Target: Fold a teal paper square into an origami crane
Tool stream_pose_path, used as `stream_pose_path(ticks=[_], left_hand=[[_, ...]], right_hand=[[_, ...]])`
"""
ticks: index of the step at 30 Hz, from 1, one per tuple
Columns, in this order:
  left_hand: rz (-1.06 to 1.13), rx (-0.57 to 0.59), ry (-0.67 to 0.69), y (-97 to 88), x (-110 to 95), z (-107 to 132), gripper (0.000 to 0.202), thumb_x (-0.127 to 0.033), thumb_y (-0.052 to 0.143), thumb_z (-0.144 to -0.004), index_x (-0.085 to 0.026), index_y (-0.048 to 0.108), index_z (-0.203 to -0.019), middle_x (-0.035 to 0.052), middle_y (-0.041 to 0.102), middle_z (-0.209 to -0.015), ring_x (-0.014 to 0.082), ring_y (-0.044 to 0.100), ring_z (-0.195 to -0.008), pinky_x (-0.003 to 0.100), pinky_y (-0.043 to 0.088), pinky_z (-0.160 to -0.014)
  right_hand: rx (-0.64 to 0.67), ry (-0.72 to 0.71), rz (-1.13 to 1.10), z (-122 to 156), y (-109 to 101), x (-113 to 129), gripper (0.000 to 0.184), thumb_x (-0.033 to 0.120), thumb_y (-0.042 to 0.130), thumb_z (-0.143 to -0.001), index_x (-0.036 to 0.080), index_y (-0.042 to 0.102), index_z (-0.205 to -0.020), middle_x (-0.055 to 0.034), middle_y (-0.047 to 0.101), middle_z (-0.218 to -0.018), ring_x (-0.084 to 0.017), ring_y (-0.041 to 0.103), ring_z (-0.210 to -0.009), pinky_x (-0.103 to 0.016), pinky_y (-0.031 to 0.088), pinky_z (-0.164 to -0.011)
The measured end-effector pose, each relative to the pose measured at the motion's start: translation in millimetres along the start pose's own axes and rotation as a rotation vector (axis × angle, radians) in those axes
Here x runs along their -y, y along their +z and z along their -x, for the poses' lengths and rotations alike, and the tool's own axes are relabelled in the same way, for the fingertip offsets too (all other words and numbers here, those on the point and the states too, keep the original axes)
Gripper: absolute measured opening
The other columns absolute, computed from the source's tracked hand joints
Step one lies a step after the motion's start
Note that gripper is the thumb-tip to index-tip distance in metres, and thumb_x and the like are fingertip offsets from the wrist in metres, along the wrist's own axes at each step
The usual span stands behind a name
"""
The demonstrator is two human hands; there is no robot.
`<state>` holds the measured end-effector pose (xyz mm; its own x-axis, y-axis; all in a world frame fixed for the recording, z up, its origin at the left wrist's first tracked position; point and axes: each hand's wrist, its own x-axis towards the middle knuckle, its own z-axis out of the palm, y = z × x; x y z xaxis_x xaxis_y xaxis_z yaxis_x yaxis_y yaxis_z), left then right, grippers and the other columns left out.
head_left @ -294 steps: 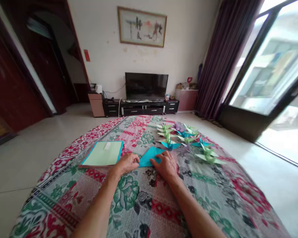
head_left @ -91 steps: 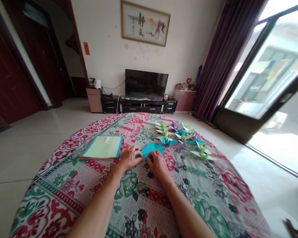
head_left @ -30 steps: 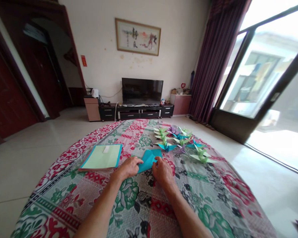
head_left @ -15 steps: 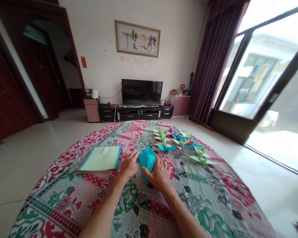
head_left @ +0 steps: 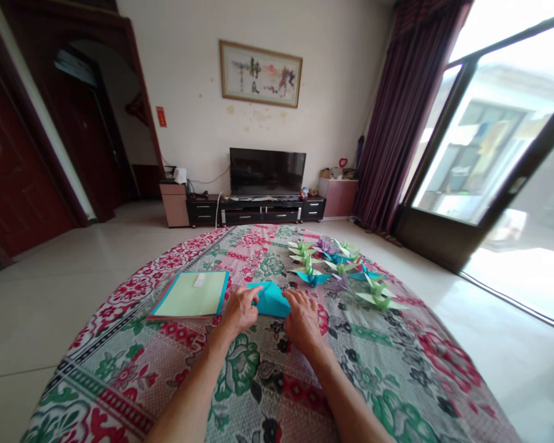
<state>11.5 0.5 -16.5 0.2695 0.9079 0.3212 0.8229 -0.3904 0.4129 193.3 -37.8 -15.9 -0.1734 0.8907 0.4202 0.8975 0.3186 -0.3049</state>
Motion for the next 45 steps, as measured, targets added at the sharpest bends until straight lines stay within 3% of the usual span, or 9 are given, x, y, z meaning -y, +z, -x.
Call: stream_pose_path(ticks=[4,7,15,19,23,28,34,39,45], left_hand=[[0.060,0.011,0.095,-2.3,-6,1,0.053,-0.004,0.042,-0.061,-0.018,0.064,-0.108,0.0046,0.068,-0.083,0.0201,0.057,-0.091,0.033,0.040,-0.091],[0.155,0.076,0.059,-2.9,-6,2,0.056,-0.004,0.040,-0.063,-0.019,0.061,-0.113,0.0027,0.069,-0.080,0.0175,0.060,-0.083,0.029,0.043,-0.085],[0.222,0.079,-0.040,-0.3,1,4,0.055,-0.004,0.040,-0.067,-0.016,0.056,-0.118,0.0015,0.068,-0.080,0.0133,0.060,-0.077,0.024,0.046,-0.079],[0.230,0.076,-0.037,0.3,1,3,0.054,-0.002,0.038,-0.067,-0.016,0.059,-0.115,0.0026,0.068,-0.086,0.0131,0.060,-0.081,0.025,0.046,-0.082],[0.212,0.084,0.070,4.8,4,2,0.057,0.000,0.035,-0.067,-0.019,0.059,-0.115,0.0036,0.067,-0.104,0.0148,0.057,-0.097,0.028,0.042,-0.093],[0.157,0.032,0.088,10.2,10,3,0.061,-0.001,0.036,-0.069,-0.018,0.050,-0.126,0.0056,0.061,-0.116,0.0162,0.053,-0.106,0.030,0.039,-0.098],[0.026,-0.016,0.122,9.4,12,4,0.063,-0.004,0.042,-0.065,-0.012,0.047,-0.128,0.0110,0.051,-0.128,0.0202,0.044,-0.119,0.034,0.031,-0.105],[0.005,0.081,0.043,-0.1,9,3,0.059,-0.005,0.046,-0.063,-0.016,0.055,-0.120,0.0088,0.058,-0.119,0.0205,0.050,-0.112,0.032,0.036,-0.100],[0.057,0.141,-0.040,-11.4,8,2,0.032,-0.018,0.045,-0.073,-0.019,0.069,-0.094,0.0061,0.067,-0.092,0.0186,0.061,-0.086,0.030,0.045,-0.086]], right_hand=[[-0.010,-0.037,-0.029,3,4,10,0.053,0.010,0.044,-0.070,0.017,0.046,-0.122,-0.0098,0.056,-0.116,-0.024,0.040,-0.113,-0.041,0.020,-0.097],[0.005,-0.087,-0.050,4,2,15,0.050,0.012,0.045,-0.072,0.019,0.047,-0.121,-0.0084,0.059,-0.104,-0.023,0.045,-0.102,-0.038,0.024,-0.094],[0.134,-0.164,-0.122,11,-12,21,0.022,0.028,0.055,-0.073,0.023,0.064,-0.093,-0.0030,0.060,-0.089,-0.018,0.053,-0.087,-0.028,0.033,-0.080],[0.163,-0.199,-0.136,14,-16,28,0.021,0.040,0.057,-0.075,0.022,0.065,-0.080,-0.0022,0.063,-0.086,-0.017,0.055,-0.083,-0.025,0.035,-0.075],[0.146,-0.078,-0.062,12,-13,30,0.041,0.040,0.037,-0.089,0.019,0.061,-0.065,-0.0043,0.063,-0.072,-0.015,0.057,-0.070,-0.024,0.037,-0.066],[0.102,0.003,0.006,10,-4,22,0.022,0.022,0.041,-0.084,0.018,0.062,-0.090,-0.0088,0.063,-0.091,-0.019,0.058,-0.087,-0.027,0.040,-0.076],[0.108,0.058,0.014,10,3,14,0.047,0.018,0.050,-0.072,0.018,0.051,-0.119,-0.0125,0.046,-0.131,-0.027,0.045,-0.114,-0.036,0.036,-0.089],[0.126,0.057,0.013,10,5,15,0.054,0.019,0.050,-0.070,0.017,0.046,-0.124,-0.0127,0.048,-0.128,-0.030,0.044,-0.112,-0.040,0.034,-0.089],[0.091,0.080,-0.036,9,1,18,0.044,0.044,0.046,-0.081,0.019,0.050,-0.117,-0.0118,0.058,-0.113,-0.029,0.046,-0.109,-0.043,0.030,-0.090]])
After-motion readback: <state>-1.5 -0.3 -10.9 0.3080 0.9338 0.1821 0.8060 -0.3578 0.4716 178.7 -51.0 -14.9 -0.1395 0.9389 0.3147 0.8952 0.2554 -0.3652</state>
